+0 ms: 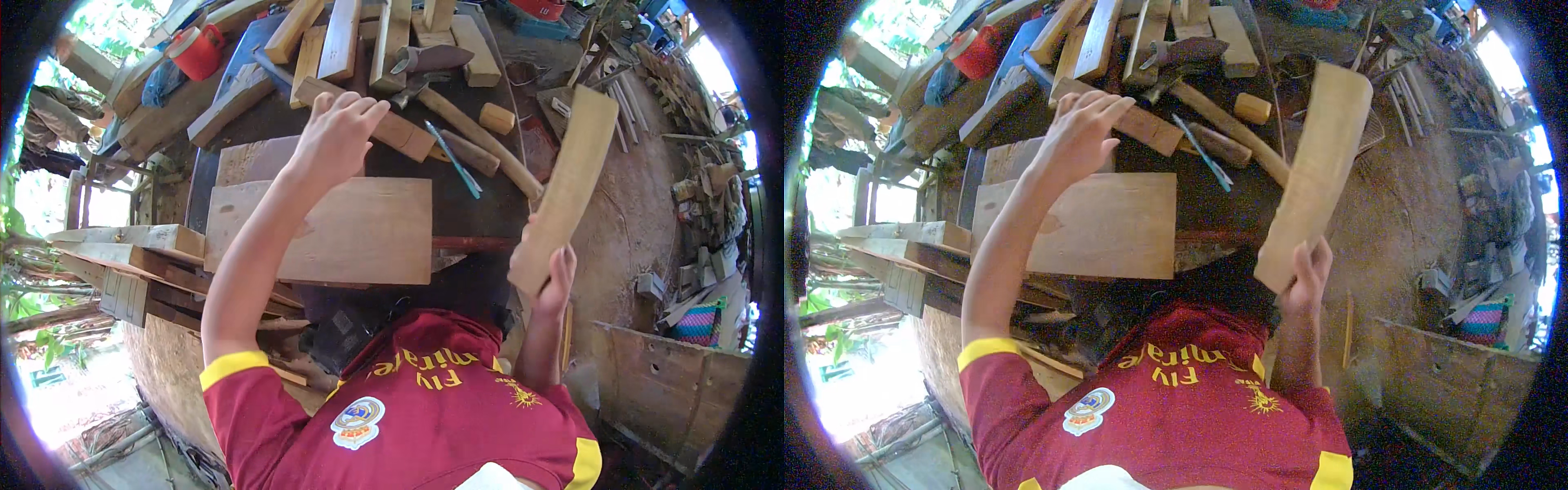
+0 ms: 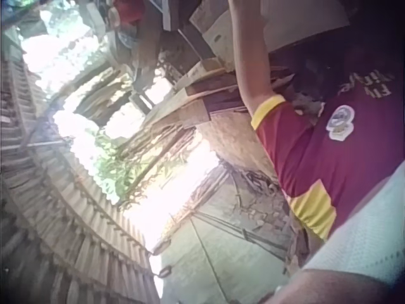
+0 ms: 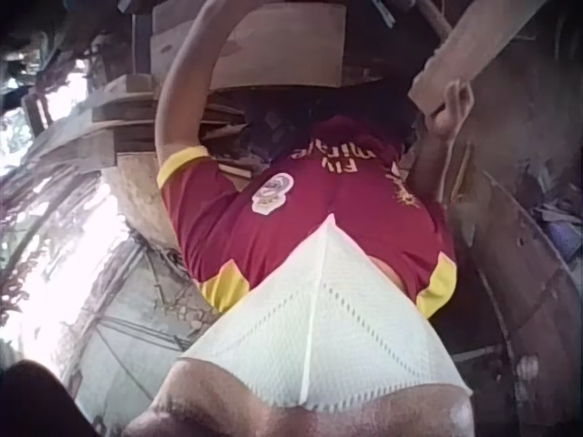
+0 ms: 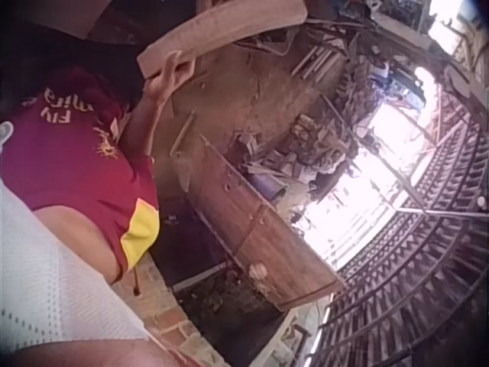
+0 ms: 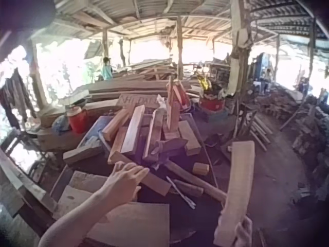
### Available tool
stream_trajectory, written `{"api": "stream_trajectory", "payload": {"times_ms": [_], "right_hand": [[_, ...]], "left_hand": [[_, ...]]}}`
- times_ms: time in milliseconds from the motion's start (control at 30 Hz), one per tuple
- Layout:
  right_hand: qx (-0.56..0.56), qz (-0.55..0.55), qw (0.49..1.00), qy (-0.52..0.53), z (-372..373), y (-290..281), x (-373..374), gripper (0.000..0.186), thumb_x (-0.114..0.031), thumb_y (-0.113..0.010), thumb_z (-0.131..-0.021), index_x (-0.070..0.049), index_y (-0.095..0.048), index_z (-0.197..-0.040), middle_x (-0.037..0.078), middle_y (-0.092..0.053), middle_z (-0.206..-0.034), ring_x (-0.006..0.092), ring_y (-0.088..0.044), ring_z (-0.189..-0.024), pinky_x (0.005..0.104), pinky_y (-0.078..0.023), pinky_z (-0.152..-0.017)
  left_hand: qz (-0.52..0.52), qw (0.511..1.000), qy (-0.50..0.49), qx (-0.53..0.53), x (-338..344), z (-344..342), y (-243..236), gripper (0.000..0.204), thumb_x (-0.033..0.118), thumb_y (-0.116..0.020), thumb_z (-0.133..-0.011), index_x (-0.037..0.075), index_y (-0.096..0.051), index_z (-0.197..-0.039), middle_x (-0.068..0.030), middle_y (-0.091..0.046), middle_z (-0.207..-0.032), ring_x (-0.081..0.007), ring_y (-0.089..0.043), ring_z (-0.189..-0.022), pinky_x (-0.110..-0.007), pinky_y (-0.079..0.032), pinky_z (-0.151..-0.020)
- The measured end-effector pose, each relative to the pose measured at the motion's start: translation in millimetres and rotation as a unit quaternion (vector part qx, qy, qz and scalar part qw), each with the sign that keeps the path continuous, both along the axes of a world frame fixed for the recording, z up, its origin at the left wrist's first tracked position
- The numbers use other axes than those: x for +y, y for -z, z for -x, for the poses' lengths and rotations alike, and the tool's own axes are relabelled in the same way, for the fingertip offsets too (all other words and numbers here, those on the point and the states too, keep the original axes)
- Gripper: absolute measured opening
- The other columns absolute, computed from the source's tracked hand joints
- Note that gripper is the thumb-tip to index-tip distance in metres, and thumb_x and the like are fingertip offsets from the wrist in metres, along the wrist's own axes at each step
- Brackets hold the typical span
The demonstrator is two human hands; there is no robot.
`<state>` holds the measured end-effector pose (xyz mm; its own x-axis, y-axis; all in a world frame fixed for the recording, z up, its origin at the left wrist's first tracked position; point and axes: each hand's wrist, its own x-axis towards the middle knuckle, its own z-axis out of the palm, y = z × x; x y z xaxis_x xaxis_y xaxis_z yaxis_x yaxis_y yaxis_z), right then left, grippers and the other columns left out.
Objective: The person carves a rectangular wooden block using a chisel and a wooden mallet. They repeatedly position the chisel along the block's edges and strike it to remove wood shavings, occasionally pausing to inspect the carved surface.
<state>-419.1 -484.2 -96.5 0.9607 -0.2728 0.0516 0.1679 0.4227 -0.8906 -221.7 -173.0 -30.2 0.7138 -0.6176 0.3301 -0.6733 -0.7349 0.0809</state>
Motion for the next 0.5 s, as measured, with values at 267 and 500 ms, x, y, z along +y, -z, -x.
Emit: {"api": "stream_trajectory", "payload": {"times_ms": [267,500], "right_hand": [[0.011,0.067,0.995,0.079,33.6,12.9,-23.4,0.067,-0.015,-0.079,-0.075,0.007,-0.048,-0.130,0.011,-0.058,-0.101,0.0192,-0.065,-0.077,0.0293,-0.053,-0.064],[-0.022,0.073,0.995,0.062,17.0,20.7,-26.4,0.069,-0.013,-0.080,-0.071,0.007,-0.050,-0.130,0.010,-0.061,-0.099,0.0184,-0.064,-0.077,0.0298,-0.053,-0.067]], "left_hand": [[-0.063,0.996,0.055,-0.039,-13.7,-30.1,-3.9,0.041,0.007,-0.071,-0.077,0.004,-0.062,-0.116,-0.0124,-0.066,-0.109,-0.0296,-0.059,-0.113,-0.054,-0.033,-0.109],[0.348,0.922,-0.115,-0.127,20.9,44.8,-73.7,0.043,0.017,-0.083,-0.081,0.005,-0.060,-0.116,-0.0072,-0.064,-0.104,-0.0227,-0.065,-0.090,-0.037,-0.053,-0.079]]}}
